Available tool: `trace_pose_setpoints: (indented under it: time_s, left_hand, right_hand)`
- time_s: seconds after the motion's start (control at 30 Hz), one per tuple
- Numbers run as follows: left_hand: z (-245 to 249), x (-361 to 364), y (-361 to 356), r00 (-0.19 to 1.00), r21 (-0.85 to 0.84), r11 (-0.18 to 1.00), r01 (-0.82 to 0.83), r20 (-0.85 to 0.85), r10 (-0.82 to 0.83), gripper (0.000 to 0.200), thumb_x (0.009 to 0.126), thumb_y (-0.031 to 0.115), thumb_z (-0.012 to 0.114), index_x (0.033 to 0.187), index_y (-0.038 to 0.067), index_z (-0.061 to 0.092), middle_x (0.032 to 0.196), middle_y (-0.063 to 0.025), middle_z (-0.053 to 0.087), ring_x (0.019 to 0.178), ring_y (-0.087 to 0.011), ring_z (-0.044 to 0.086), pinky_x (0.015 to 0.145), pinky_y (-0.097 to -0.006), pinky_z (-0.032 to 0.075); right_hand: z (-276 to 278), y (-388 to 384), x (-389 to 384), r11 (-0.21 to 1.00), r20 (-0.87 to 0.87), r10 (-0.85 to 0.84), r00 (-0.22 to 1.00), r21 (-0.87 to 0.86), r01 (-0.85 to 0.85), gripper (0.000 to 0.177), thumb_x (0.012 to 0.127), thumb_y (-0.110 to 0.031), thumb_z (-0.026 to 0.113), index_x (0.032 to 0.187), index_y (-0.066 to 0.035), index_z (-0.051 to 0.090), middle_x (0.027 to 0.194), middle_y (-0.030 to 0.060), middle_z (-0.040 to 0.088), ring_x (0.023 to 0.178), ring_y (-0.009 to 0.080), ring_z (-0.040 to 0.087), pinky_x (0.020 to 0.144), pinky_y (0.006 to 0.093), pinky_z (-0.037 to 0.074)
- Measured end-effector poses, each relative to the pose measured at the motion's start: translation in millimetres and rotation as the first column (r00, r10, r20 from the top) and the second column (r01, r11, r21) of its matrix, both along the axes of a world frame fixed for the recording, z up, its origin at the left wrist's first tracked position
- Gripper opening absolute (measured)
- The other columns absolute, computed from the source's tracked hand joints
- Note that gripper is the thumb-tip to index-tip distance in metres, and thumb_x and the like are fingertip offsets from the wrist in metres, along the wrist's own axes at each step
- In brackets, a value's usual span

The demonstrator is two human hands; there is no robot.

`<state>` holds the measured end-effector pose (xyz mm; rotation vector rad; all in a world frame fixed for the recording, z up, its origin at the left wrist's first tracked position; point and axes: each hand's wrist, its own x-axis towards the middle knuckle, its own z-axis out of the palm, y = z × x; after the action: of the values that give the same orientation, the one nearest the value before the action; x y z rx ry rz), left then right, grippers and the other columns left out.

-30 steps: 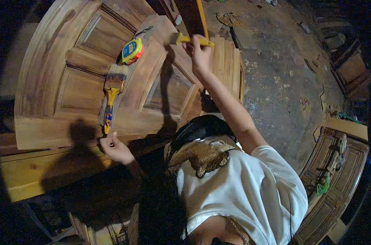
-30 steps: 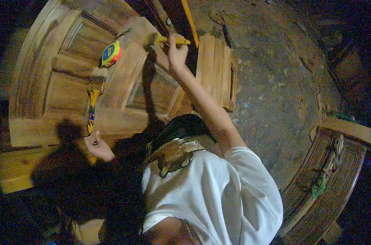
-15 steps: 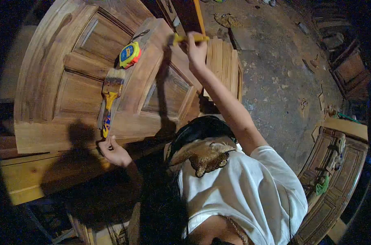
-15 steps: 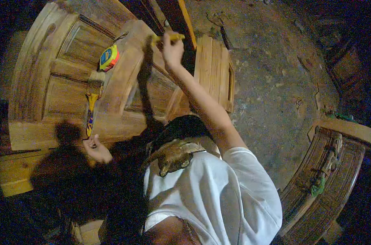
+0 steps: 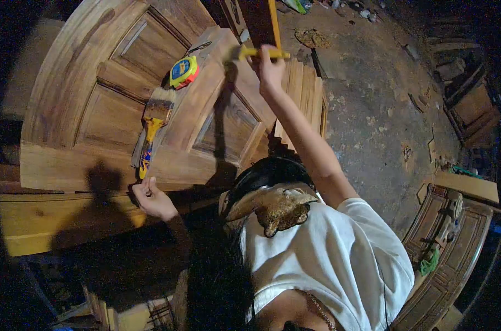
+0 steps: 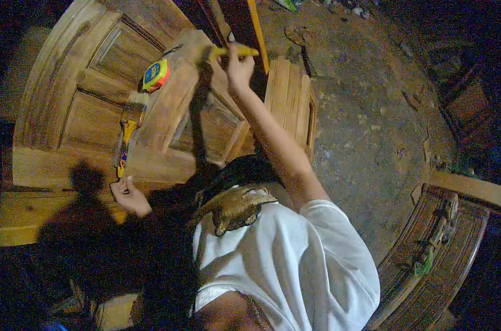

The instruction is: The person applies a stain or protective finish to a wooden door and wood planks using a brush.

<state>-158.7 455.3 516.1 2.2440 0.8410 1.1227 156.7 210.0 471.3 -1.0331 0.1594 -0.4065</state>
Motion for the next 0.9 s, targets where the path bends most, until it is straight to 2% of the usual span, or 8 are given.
trace_pose_setpoints:
  time_s: [0.03, 0.17, 0.23, 0.37, 0.47, 0.6, 0.77, 0.9]
  left_hand:
    - [-0.3, -0.2, 0.7, 1.0, 0.001, 1.0, -0.008, -0.015, 0.008, 0.02, 0.079, 0.008, 0.068, 0.082, 0.0, 0.051, 0.079, -0.0107, 0.062, 0.068, -0.0192, 0.058, 0.059, -0.0296, 0.044]
    - [3.1, -0.2, -2.5, 1.0, -0.001, 1.0, 0.004, -0.013, -0.004, 0.021, 0.079, 0.009, 0.069, 0.082, -0.001, 0.05, 0.078, -0.0108, 0.062, 0.068, -0.0205, 0.059, 0.059, -0.0298, 0.044]
    - [3.5, 0.9, -4.3, 1.0, 0.023, 1.0, -0.005, 0.009, 0.005, 0.021, 0.079, 0.009, 0.069, 0.082, -0.001, 0.05, 0.078, -0.011, 0.062, 0.068, -0.0209, 0.059, 0.059, -0.0303, 0.045]
    - [7.6, 1.2, -10.0, 1.0, 0.023, 1.0, -0.002, 0.029, 0.001, 0.021, 0.079, 0.009, 0.069, 0.081, -0.002, 0.051, 0.077, -0.0115, 0.063, 0.068, -0.0215, 0.06, 0.06, -0.0316, 0.046]
    - [13.5, 3.7, -17.8, 0.999, -0.002, 1.0, -0.023, 0.039, 0.023, 0.021, 0.079, 0.009, 0.069, 0.08, -0.002, 0.05, 0.076, -0.0119, 0.063, 0.067, -0.0212, 0.059, 0.061, -0.0317, 0.046]
    - [9.8, 2.4, -11.4, 1.0, 0.042, 0.999, -0.008, 0.029, 0.007, 0.02, 0.079, 0.008, 0.068, 0.08, -0.002, 0.05, 0.075, -0.0121, 0.062, 0.066, -0.0202, 0.058, 0.061, -0.0311, 0.046]
    - [8.1, 2.6, -10.2, 0.999, -0.009, 1.0, 0.004, 0.034, -0.003, 0.018, 0.079, 0.005, 0.067, 0.08, -0.002, 0.05, 0.076, -0.0125, 0.062, 0.067, -0.0197, 0.059, 0.062, -0.0305, 0.046]
    - [5.4, 3.3, -8.9, 0.999, 0.012, 1.0, 0.011, 0.05, -0.012, 0.017, 0.08, 0.005, 0.066, 0.081, -0.002, 0.05, 0.078, -0.0126, 0.062, 0.068, -0.0198, 0.059, 0.062, -0.0303, 0.045]
  right_hand:
    - [53.3, -0.4, -20.9, 0.965, 0.038, 0.172, 0.984, 0.195, -0.176, 0.026, 0.088, -0.023, 0.06, 0.094, 0.002, 0.06, 0.087, 0.0086, 0.064, 0.079, 0.0162, 0.06, 0.069, 0.0292, 0.048]
    - [52.9, 2.7, -6.0, 0.966, 0.158, 0.049, 0.986, -0.26, -0.006, 0.022, 0.089, -0.019, 0.059, 0.099, 0.0, 0.054, 0.081, 0.0083, 0.059, 0.067, 0.0163, 0.061, 0.06, 0.0264, 0.052]
    - [48.6, -3.6, -27.9, 0.98, -0.013, 0.169, 0.986, 0.108, -0.166, 0.023, 0.088, -0.021, 0.06, 0.096, 0.001, 0.055, 0.081, 0.0079, 0.06, 0.064, 0.0157, 0.061, 0.057, 0.0255, 0.051]
    - [-107.1, -23.4, -16.1, 0.989, -0.131, -0.088, 0.987, -0.129, 0.071, 0.025, 0.086, -0.017, 0.062, 0.09, 0.005, 0.051, 0.076, 0.0143, 0.061, 0.062, 0.0212, 0.065, 0.053, 0.0311, 0.055]
    - [-133.6, -25.0, -21.3, 1.0, -0.141, -0.021, 0.99, 0.019, 0.024, 0.024, 0.086, -0.017, 0.062, 0.087, 0.003, 0.05, 0.073, 0.0125, 0.061, 0.06, 0.0185, 0.063, 0.051, 0.0291, 0.053]
    - [-16.7, -12.3, -3.5, 0.976, -0.029, -0.084, 0.996, -0.202, 0.076, 0.02, 0.083, -0.016, 0.065, 0.088, 0.001, 0.055, 0.074, 0.0058, 0.057, 0.06, 0.0107, 0.052, 0.058, 0.0272, 0.051]
    - [48.8, -12.0, 1.0, 0.968, 0.241, 0.129, 0.962, 0.181, -0.175, 0.021, 0.085, -0.019, 0.064, 0.09, 0.0, 0.055, 0.079, 0.0054, 0.058, 0.068, 0.0116, 0.058, 0.059, 0.026, 0.05]
    - [-70.5, -32.4, 3.8, 0.977, -0.055, -0.015, 0.998, -0.215, 0.003, 0.021, 0.086, -0.018, 0.062, 0.087, 0.0, 0.053, 0.077, 0.0079, 0.059, 0.062, 0.0142, 0.058, 0.052, 0.0257, 0.049]
